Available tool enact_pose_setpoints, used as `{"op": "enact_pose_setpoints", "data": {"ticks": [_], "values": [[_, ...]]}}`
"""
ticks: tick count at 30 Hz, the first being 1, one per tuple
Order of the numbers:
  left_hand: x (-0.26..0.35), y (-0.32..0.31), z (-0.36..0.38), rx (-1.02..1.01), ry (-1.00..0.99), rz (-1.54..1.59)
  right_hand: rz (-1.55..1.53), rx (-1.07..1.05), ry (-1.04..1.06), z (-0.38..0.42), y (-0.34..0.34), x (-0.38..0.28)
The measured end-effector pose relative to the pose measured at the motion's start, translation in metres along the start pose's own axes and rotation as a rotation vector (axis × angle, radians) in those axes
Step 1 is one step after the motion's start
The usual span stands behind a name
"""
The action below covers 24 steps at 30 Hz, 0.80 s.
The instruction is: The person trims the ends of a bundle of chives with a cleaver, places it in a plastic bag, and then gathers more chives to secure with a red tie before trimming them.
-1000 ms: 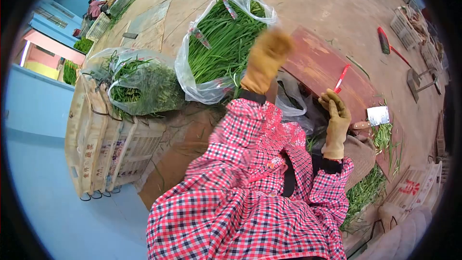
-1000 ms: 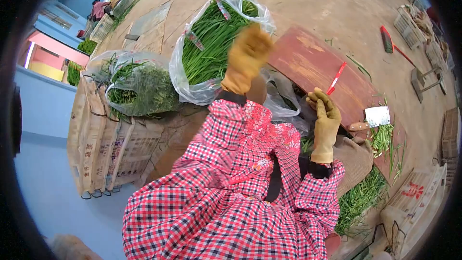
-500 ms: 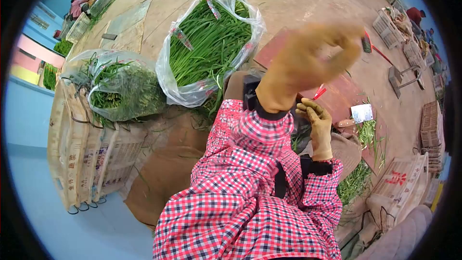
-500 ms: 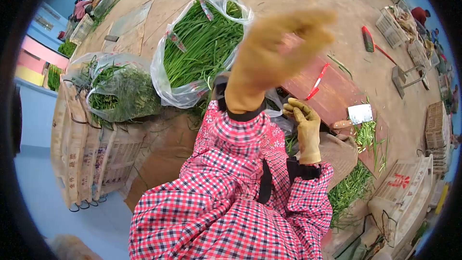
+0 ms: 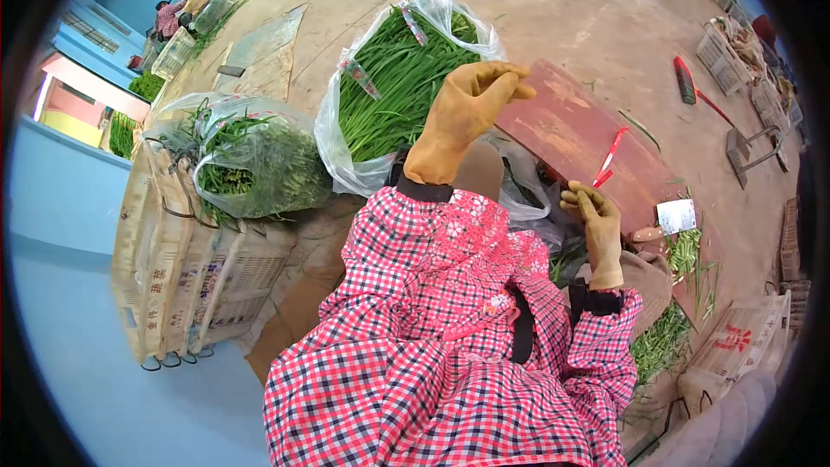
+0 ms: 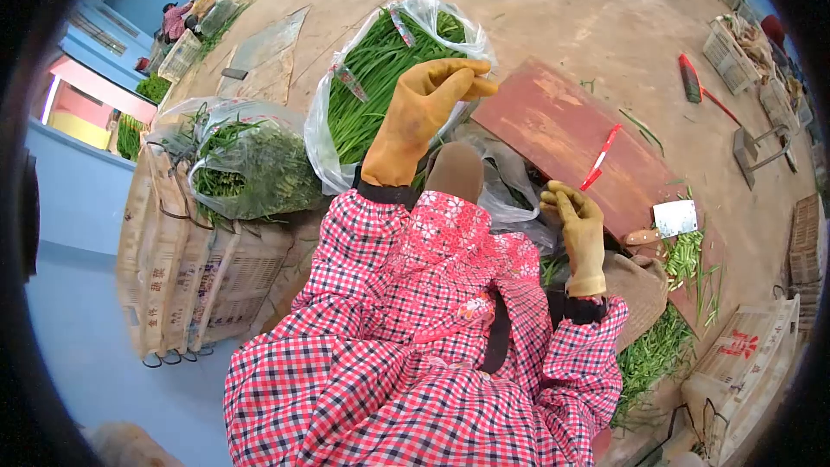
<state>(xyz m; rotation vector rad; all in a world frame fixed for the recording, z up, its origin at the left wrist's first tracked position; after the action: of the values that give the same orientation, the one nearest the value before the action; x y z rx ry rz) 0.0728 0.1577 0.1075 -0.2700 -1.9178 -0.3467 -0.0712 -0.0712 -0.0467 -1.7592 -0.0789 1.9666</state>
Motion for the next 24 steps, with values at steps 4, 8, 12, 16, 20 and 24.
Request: {"op": "enact_pose_setpoints", "data": {"ticks": [4, 8, 12, 16, 20, 24], "values": [[0.001, -0.004, 0.003, -0.013, 0.056, 0.355, 0.273, -0.132, 0.016, -0.006, -0.028, -0.003], [0.009, -0.016, -0.003, 0.077, -0.053, -0.117, 0.083, -0.321, -0.057, 0.003, -0.075, 0.005], [0.033, -0.054, 0.005, 0.041, -0.232, -0.493, -0.427, -0.416, -0.339, 0.014, -0.123, 0.046], [0.038, -0.109, 0.036, -0.038, -0.487, -0.362, -0.756, -0.466, -0.500, 0.012, -0.122, 0.104], [0.049, -0.170, 0.092, -0.484, -0.541, -0.213, -0.492, -0.544, -0.472, 0.020, -0.119, 0.111], [0.036, -0.208, 0.157, -0.834, -0.545, -0.205, -0.225, -0.628, -0.485, 0.048, -0.113, 0.104]]}}
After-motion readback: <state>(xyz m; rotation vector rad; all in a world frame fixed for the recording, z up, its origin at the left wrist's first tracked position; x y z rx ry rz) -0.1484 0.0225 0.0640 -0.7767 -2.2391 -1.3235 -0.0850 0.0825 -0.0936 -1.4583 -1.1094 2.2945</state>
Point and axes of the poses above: each hand's wrist, its own z-axis away from the middle knuckle, its own y-axis out of the back of the hand, x = y × z, the point moved 10 cm from there along -z, towards the middle knuckle, and after that the axes turned 14 degrees about -z, right-handed, at the moved point
